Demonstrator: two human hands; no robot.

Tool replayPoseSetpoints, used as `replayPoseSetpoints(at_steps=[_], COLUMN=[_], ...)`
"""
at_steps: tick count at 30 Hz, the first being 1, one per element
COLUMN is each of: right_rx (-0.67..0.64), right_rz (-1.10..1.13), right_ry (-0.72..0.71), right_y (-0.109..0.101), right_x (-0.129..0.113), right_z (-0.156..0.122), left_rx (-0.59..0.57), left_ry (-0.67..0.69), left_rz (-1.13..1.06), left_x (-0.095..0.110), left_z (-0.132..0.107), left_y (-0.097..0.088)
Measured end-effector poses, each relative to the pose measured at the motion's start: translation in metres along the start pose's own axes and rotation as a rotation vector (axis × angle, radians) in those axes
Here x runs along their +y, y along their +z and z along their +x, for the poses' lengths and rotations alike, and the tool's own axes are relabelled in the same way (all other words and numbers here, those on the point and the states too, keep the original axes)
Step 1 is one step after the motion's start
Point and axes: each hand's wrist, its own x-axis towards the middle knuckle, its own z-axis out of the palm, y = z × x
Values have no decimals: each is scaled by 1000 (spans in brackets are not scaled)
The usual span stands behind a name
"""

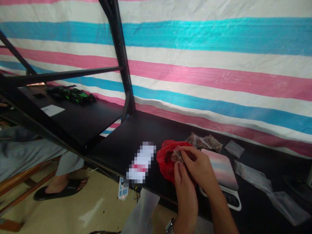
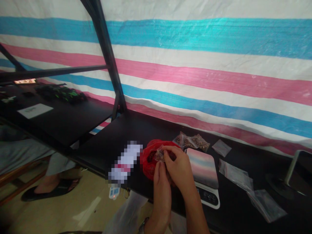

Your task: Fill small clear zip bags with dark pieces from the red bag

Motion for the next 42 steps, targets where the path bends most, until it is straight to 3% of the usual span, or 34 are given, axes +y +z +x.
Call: replayPoseSetpoints(at_steps=[14, 21, 27, 33, 35, 37, 40, 42], right_rx=[-66, -60, -60, 52, 120, 135, 143, 180], right_rz=[-49, 40, 274, 512, 528, 510, 476, 454], right_ry=[-47, 3, 69, 166, 170, 165, 154, 143], right_y=[4, -1, -18, -33, -36, -37, -38, -39], right_x=[-2, 5, 8, 8, 9, 11, 14, 16], right_z=[-3, -3, -4, -6, -7, -8, -8, -8], left_rx=[60, -13, -86, -115, -41, 137, 324, 360], left_ry=[31, 119, 350, 858, 1050, 1178, 1189, 1160], left_rz=[221, 269, 479, 827, 895, 941, 1192, 1352], left_x=[22, 11, 3, 30, 44, 56, 66, 66], left_z=[-13, -8, -10, -18, -11, 1, 20, 28], left_y=[6, 0, -2, -9, -13, -18, -24, -26])
